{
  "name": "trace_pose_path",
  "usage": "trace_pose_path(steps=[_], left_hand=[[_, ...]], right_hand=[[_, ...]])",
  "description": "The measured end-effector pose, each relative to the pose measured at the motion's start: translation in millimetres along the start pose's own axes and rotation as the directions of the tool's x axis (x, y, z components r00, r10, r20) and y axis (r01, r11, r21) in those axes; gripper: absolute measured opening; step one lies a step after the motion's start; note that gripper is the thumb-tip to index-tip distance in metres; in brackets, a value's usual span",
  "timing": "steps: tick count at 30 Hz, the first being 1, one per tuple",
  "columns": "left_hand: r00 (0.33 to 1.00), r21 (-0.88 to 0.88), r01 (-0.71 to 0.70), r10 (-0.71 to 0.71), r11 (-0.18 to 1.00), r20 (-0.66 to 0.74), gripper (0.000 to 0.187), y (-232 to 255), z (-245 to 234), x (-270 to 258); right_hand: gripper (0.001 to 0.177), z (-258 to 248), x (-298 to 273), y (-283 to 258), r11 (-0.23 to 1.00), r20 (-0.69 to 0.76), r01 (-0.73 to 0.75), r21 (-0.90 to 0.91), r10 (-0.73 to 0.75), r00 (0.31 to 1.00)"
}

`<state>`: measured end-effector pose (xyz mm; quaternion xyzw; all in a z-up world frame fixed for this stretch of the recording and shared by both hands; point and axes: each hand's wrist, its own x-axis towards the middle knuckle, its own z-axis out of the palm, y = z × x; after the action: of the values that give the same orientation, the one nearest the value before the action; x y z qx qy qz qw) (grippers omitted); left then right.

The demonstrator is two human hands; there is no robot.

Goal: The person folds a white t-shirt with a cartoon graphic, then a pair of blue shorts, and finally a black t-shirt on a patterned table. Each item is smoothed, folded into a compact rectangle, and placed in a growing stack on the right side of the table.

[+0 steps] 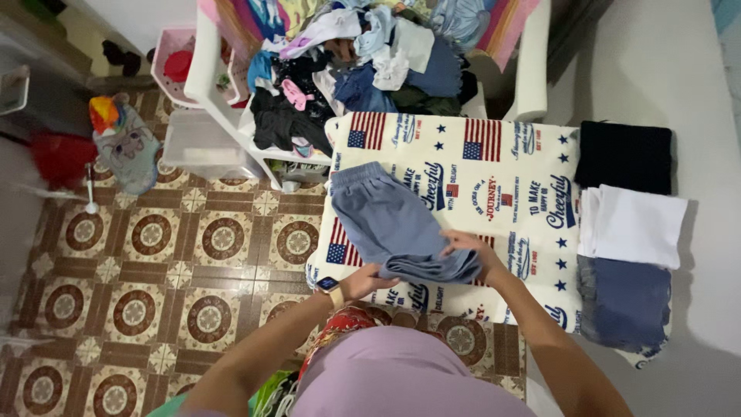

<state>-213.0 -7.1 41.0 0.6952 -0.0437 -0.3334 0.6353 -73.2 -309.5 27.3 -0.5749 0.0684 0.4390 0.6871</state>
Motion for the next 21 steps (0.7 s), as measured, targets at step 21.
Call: trace_pose_path(steps=[21], left_hand=[[0.824,-0.702,-0.003,-0.396,0.712,-0.405,0.059,8.6,-127.6,21.0]], right_hand=[[0.047,60.9,93.9,2.2,0.852,-0.269,0.161,-0.499,-0.329,0.905]])
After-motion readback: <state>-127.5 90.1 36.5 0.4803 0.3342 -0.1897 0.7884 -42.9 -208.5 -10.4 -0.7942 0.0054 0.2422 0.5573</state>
